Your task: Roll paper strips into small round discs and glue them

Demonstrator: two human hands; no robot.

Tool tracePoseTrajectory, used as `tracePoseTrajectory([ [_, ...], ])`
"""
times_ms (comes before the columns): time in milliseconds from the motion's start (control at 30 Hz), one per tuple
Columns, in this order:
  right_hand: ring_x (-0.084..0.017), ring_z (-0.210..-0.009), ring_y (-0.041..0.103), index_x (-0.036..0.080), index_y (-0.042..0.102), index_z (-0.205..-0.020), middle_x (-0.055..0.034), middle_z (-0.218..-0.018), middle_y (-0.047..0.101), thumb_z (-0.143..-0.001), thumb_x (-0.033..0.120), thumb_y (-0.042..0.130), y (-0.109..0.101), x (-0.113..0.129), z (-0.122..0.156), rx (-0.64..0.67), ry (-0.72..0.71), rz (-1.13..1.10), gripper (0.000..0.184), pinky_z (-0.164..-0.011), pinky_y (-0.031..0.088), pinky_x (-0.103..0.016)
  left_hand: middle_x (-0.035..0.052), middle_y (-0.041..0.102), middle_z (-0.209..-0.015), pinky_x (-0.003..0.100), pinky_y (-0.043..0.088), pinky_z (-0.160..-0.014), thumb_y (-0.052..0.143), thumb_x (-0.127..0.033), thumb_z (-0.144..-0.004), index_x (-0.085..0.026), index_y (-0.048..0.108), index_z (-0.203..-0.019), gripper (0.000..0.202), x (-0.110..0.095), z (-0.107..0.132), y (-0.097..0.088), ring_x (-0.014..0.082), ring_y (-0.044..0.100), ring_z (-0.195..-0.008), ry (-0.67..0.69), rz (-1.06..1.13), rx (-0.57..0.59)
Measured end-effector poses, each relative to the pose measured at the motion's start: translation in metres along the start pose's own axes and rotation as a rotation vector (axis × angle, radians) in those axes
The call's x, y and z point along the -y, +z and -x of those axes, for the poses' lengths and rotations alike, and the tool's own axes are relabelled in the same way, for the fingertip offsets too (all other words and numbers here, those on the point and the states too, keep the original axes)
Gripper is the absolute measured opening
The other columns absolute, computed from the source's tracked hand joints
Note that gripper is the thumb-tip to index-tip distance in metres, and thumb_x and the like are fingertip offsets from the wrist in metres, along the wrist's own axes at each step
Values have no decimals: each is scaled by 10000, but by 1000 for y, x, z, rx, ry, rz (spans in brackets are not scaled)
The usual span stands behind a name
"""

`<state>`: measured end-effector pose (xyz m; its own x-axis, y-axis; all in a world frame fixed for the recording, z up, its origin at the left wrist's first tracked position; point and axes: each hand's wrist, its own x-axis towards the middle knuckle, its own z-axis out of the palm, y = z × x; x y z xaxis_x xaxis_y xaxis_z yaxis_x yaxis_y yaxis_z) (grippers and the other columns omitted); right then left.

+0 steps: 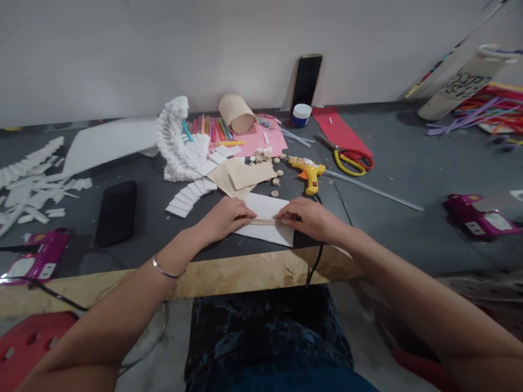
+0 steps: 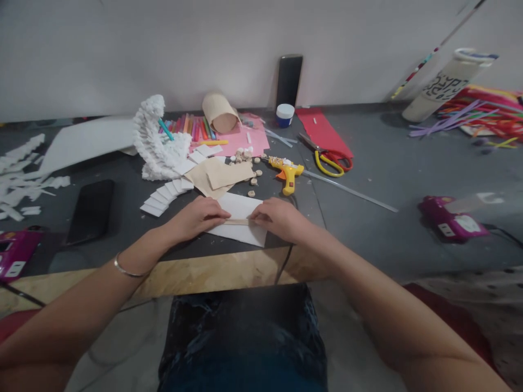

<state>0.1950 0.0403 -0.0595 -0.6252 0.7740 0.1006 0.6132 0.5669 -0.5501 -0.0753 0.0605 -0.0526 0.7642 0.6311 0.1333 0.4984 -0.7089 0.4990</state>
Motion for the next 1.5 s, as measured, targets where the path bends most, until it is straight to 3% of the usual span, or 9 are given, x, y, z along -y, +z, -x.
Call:
tracePoseTrajectory([
  [300,-166,-704,487,175,700,-927,-55,-729,606,-966,239,485,10,-6,5,-199,-297,174,228,-678,407,-285,59,653,-823,297,416,-745,504,-268,-952,-202,722,-1011,235,3,8,7,147,591,-801,173,-104,-141],
  [433,-163,-682,457,174,696,-922,-43,-705,571,-971,209,469,11,-7,6,-220,-372,259,234,-665,387,-288,47,633,-812,304,394,-734,494,-240,-955,-218,709,-1013,224,4,9,9,145,565,-794,230,-206,-166],
  [833,-203,-771,438,123,636,-1101,-81,-789,567,-996,166,332,2,1,15,-48,-406,365,325,-729,395,-328,51,618,-838,323,388,-753,404,-229,-985,-226,658,-1134,295,0,12,9,168,499,-801,287,-460,-92],
  [1033,-217,-828,475,132,606,-1205,-105,-877,618,-999,169,312,-2,4,20,32,-386,372,361,-764,429,-357,68,641,-906,333,414,-773,379,-213,-990,-215,636,-1156,307,1,15,8,181,525,-859,218,-405,-1],
  [1500,-225,-833,484,108,588,-1247,-121,-922,641,-1001,175,299,-3,6,23,59,-393,401,385,-768,435,-375,76,650,-982,308,430,-812,398,-218,-984,-182,654,-1077,275,8,27,3,185,544,-917,159,-284,-1],
])
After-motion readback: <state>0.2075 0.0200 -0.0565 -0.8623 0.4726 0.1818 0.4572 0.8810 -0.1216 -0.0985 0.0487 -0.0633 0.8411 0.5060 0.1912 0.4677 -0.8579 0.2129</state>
